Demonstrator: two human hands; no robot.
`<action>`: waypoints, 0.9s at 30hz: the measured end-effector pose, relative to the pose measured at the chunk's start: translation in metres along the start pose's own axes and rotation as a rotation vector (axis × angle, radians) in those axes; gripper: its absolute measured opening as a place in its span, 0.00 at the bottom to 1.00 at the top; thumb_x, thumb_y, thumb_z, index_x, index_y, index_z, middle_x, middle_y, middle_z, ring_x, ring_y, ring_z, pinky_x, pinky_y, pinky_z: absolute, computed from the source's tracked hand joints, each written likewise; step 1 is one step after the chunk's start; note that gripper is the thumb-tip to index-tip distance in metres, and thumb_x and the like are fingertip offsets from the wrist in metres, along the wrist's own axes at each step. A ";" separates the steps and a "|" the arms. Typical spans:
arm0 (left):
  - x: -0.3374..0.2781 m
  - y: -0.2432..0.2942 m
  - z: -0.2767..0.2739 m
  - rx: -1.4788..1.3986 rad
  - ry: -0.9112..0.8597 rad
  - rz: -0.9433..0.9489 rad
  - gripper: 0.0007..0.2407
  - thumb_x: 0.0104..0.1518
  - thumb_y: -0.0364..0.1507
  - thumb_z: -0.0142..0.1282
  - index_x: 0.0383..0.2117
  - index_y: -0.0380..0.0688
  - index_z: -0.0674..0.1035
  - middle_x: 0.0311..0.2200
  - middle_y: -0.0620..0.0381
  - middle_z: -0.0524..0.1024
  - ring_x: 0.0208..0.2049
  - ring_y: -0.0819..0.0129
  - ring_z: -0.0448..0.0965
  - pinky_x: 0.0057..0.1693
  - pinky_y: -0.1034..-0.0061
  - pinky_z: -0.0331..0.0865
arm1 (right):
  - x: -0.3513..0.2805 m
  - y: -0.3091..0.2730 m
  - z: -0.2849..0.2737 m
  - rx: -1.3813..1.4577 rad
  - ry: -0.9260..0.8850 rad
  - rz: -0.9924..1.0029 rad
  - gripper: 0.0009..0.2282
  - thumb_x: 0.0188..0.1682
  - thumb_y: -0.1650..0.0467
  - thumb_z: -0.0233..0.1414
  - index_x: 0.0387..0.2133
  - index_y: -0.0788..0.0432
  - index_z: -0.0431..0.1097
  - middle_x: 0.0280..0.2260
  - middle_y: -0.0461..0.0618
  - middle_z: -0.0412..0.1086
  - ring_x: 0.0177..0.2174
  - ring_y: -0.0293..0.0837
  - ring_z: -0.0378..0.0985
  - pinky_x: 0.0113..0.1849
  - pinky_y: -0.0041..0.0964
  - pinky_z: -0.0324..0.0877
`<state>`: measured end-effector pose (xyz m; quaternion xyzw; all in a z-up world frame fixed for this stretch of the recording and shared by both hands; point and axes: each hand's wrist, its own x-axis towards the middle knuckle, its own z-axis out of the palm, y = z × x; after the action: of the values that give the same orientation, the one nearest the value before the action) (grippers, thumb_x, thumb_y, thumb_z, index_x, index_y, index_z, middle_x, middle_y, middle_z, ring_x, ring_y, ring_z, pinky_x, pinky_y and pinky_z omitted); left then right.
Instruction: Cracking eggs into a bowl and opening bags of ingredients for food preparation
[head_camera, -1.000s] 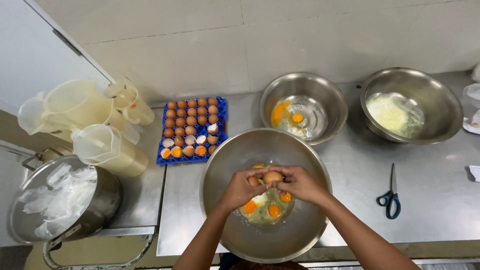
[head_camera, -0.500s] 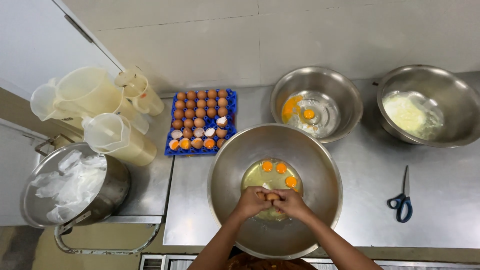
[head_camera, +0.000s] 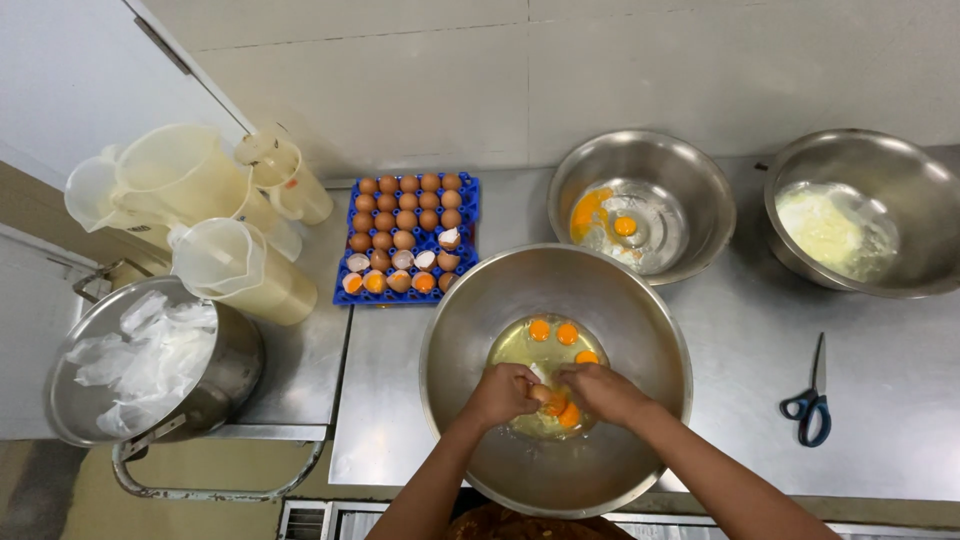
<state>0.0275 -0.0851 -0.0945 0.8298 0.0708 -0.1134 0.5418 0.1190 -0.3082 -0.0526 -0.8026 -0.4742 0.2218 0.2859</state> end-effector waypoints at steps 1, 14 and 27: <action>0.002 -0.004 0.005 -0.002 -0.003 -0.002 0.16 0.35 0.28 0.70 0.35 0.48 0.88 0.27 0.46 0.83 0.35 0.54 0.85 0.41 0.68 0.75 | -0.003 -0.002 0.003 0.002 -0.002 0.003 0.13 0.43 0.76 0.51 0.41 0.61 0.77 0.32 0.57 0.79 0.33 0.56 0.82 0.35 0.43 0.78; -0.042 0.034 -0.023 -0.762 0.382 -0.203 0.19 0.40 0.23 0.76 0.40 0.38 0.83 0.35 0.47 0.83 0.35 0.63 0.84 0.40 0.74 0.78 | -0.002 -0.018 0.005 0.522 0.565 0.301 0.21 0.42 0.76 0.61 0.52 0.54 0.76 0.50 0.50 0.75 0.43 0.42 0.80 0.43 0.32 0.77; -0.069 0.053 -0.105 -0.960 0.670 -0.259 0.12 0.48 0.23 0.71 0.37 0.39 0.81 0.33 0.53 0.80 0.21 0.71 0.72 0.31 0.78 0.71 | 0.157 -0.078 0.013 1.082 0.514 0.278 0.19 0.49 0.72 0.57 0.55 0.60 0.72 0.41 0.53 0.77 0.40 0.42 0.77 0.42 0.37 0.73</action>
<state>-0.0142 -0.0101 0.0111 0.4673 0.3817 0.1340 0.7861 0.1325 -0.1351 -0.0233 -0.6259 -0.1010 0.2658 0.7262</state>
